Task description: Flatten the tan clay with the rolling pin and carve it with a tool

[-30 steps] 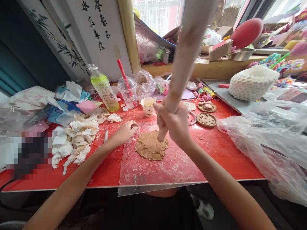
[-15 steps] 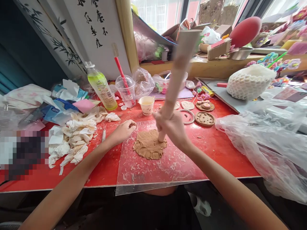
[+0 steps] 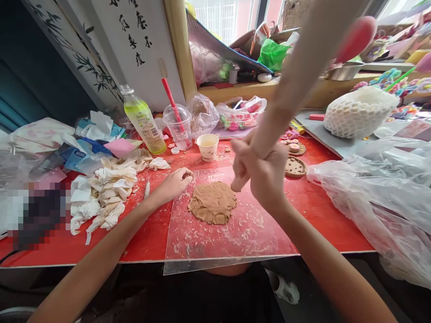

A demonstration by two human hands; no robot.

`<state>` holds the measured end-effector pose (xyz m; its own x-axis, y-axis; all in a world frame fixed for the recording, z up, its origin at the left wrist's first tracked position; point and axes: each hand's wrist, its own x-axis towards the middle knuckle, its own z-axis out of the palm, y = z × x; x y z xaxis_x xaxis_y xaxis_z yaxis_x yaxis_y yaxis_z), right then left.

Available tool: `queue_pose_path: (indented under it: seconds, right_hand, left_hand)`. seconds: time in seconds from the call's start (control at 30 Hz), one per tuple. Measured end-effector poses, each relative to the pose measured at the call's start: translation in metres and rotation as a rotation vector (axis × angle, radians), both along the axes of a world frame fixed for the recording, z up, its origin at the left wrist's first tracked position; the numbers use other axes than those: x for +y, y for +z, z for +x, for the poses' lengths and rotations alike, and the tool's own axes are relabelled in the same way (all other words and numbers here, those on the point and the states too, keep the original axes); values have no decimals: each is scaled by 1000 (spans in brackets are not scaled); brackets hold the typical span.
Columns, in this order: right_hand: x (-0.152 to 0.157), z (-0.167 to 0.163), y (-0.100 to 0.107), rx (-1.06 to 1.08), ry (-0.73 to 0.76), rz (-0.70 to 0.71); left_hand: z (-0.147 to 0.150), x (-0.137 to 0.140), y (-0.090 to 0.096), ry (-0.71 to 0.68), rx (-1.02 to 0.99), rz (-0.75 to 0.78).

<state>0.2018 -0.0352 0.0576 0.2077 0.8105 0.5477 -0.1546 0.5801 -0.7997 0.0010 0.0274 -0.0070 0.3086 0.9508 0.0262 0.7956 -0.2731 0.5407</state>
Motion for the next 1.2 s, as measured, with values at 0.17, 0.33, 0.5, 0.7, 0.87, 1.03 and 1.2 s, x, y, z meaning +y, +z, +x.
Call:
queue_pose_path:
  seconds: [0.17,0.33,0.5,0.7,0.87,1.03,1.2]
  right_hand:
    - [1,-1,-7,-11,81,-116]
    - [2,6,1,96,5,57]
    - [-2,3,-8,-80,99,-140]
    - [-6,-15,-5,61,131,-28]
    - [-8,-23,-7,-266,159,-379]
    - [-6,-21,-11,-80,145,-167]
    - [-11,-21,-20,-133,257,-436]
  left_hand:
    - [0,0,0,-2,6,-1]
    - [0,0,1,-2,7,2]
    - [1,-1,0,2,4,-1]
    - [0,-1,-2,-6,2,10]
    - [0,-1,-2,-6,12,14]
    - [0,0,-2,-15,10,20]
    - [0,-1,-2,-11,14,18]
